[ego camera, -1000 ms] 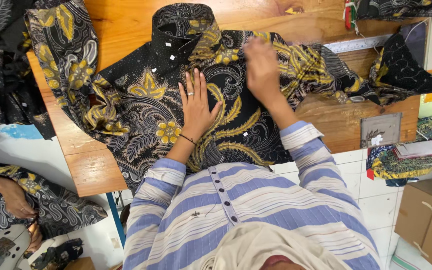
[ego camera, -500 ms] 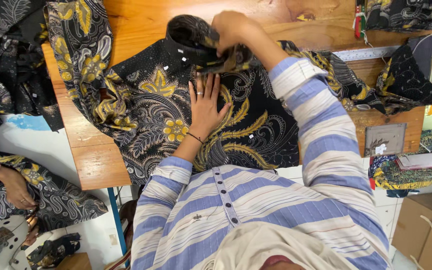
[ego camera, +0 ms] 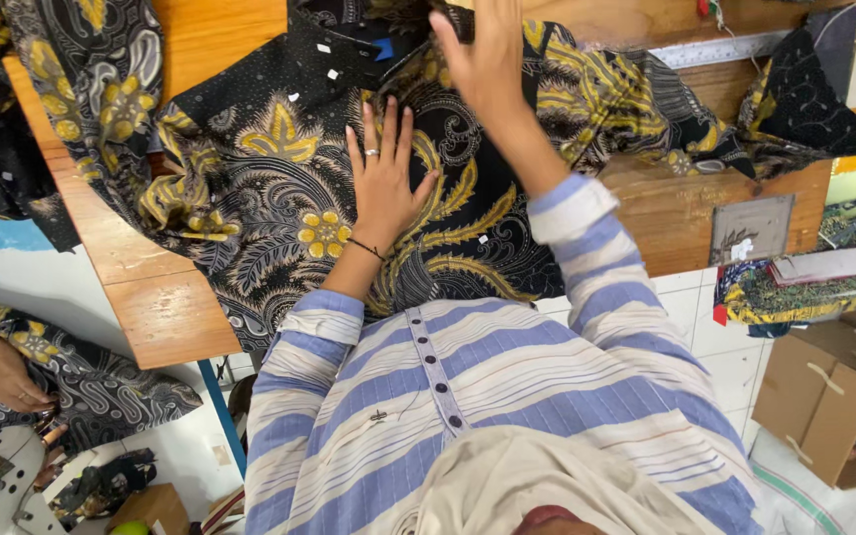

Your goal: The person uses a seam ripper to remove stitches from the hem of a black patterned shirt laid on a wooden table. They then fold the shirt and place it on a stack of similar garments.

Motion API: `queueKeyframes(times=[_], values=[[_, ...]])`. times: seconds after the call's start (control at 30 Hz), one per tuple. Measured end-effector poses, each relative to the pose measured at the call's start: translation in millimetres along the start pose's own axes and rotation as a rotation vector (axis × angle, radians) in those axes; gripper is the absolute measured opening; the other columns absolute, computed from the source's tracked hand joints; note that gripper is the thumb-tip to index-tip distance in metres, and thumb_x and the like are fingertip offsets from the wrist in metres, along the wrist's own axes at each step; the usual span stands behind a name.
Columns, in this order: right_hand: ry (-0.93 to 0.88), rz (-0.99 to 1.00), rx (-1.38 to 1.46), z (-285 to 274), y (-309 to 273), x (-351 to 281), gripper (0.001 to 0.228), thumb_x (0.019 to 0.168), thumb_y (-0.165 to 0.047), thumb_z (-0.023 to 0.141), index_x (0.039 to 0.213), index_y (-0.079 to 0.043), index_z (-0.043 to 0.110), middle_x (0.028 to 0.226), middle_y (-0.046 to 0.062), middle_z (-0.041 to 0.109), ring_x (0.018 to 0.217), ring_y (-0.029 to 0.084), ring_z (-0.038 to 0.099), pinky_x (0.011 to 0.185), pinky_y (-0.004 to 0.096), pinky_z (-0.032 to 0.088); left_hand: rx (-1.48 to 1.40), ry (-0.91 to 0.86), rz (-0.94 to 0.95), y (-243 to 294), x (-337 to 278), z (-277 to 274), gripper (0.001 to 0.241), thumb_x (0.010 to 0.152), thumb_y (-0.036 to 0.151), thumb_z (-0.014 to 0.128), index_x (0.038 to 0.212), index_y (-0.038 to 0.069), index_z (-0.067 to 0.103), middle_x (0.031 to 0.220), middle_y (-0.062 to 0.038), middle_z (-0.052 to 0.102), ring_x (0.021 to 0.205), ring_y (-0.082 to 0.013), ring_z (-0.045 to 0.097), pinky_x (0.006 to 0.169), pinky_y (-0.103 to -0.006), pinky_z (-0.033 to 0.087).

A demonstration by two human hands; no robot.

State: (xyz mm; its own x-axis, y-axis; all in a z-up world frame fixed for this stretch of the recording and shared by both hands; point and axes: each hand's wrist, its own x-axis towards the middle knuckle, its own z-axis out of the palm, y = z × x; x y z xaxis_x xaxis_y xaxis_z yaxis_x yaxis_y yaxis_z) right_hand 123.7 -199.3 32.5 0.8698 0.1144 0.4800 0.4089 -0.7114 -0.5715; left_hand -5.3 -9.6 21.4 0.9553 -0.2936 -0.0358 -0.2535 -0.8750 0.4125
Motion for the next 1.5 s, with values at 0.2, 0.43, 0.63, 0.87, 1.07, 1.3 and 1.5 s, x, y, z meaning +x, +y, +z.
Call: queueKeyframes(times=[0.2, 0.43, 0.63, 0.87, 1.07, 1.3, 1.5], values=[[-0.68, -0.082, -0.189, -65, -93, -190, 0.082, 0.1, -0.055, 0.054, 0.159, -0.003, 0.032, 0.166, 0.019, 0.025, 0.155, 0.036, 0.02, 0.125, 0.057, 0.011, 0.043, 0.04, 0.038, 0, 2, -3, 0.085, 0.106, 0.057, 0.055, 0.168, 0.008, 0.024, 0.175, -0.012, 0.012, 0.16, -0.0409, 0.002, 0.127, -0.0626, 0.003], [-0.306, 0.535, -0.505, -122, -24, -244, 0.08, 0.108, -0.048, 0.048, 0.165, -0.001, 0.018, 0.174, 0.018, 0.012, 0.163, 0.037, 0.007, 0.13, 0.058, 0.0, 0.044, 0.022, 0.046, 2, -5, 5, 0.087, 0.106, 0.057, 0.057, 0.167, 0.006, 0.023, 0.174, -0.013, 0.01, 0.159, -0.0419, 0.002, 0.127, -0.0631, 0.002], [-0.348, 0.18, -0.17, -33, -114, -230, 0.078, 0.107, -0.04, 0.051, 0.165, 0.0, 0.016, 0.173, 0.02, 0.009, 0.161, 0.04, 0.004, 0.129, 0.06, 0.0, -0.078, 0.112, 0.098, -16, -3, 3, 0.061, 0.105, 0.033, 0.059, 0.16, 0.013, 0.042, 0.172, -0.008, 0.027, 0.16, -0.0367, 0.014, 0.129, -0.0579, 0.011], [-0.504, 0.039, -0.269, 2, -147, -211, 0.075, 0.107, -0.039, 0.052, 0.165, 0.001, 0.026, 0.174, 0.018, 0.02, 0.162, 0.035, 0.014, 0.129, 0.058, 0.006, -0.391, 0.121, 0.128, -22, -132, -6, 0.07, 0.099, 0.024, 0.061, 0.162, 0.008, 0.035, 0.168, -0.015, 0.031, 0.158, -0.0356, 0.026, 0.129, -0.0525, 0.014], [-0.533, 0.02, -0.249, -10, -156, -208, 0.08, 0.107, -0.045, 0.054, 0.164, 0.004, 0.026, 0.173, 0.021, 0.02, 0.161, 0.038, 0.014, 0.127, 0.06, 0.002, 0.053, 0.183, -0.341, -91, -253, -24, 0.082, 0.102, 0.042, 0.058, 0.162, -0.001, 0.023, 0.17, -0.019, 0.018, 0.158, -0.036, 0.014, 0.126, -0.0568, 0.007], [-0.553, 0.015, -0.279, 19, -126, -156, 0.081, 0.11, -0.045, 0.054, 0.167, 0.002, 0.021, 0.175, 0.019, 0.015, 0.163, 0.036, 0.01, 0.129, 0.058, 0.001, 0.116, 0.366, -0.353, -150, -205, -34, 0.076, 0.11, 0.043, 0.052, 0.164, 0.001, 0.021, 0.172, -0.011, 0.018, 0.161, -0.0299, 0.012, 0.128, -0.0596, 0.005], [-0.527, -0.048, -0.347, 92, -95, -46, 0.078, 0.115, -0.048, 0.052, 0.169, -0.001, 0.02, 0.177, 0.015, 0.014, 0.164, 0.034, 0.009, 0.13, 0.056, 0.001, 0.131, 0.317, -0.458, -212, -99, -79, 0.072, 0.108, 0.05, 0.049, 0.162, 0.009, 0.026, 0.169, -0.002, 0.025, 0.157, -0.0291, 0.017, 0.12, -0.0745, -0.002]])
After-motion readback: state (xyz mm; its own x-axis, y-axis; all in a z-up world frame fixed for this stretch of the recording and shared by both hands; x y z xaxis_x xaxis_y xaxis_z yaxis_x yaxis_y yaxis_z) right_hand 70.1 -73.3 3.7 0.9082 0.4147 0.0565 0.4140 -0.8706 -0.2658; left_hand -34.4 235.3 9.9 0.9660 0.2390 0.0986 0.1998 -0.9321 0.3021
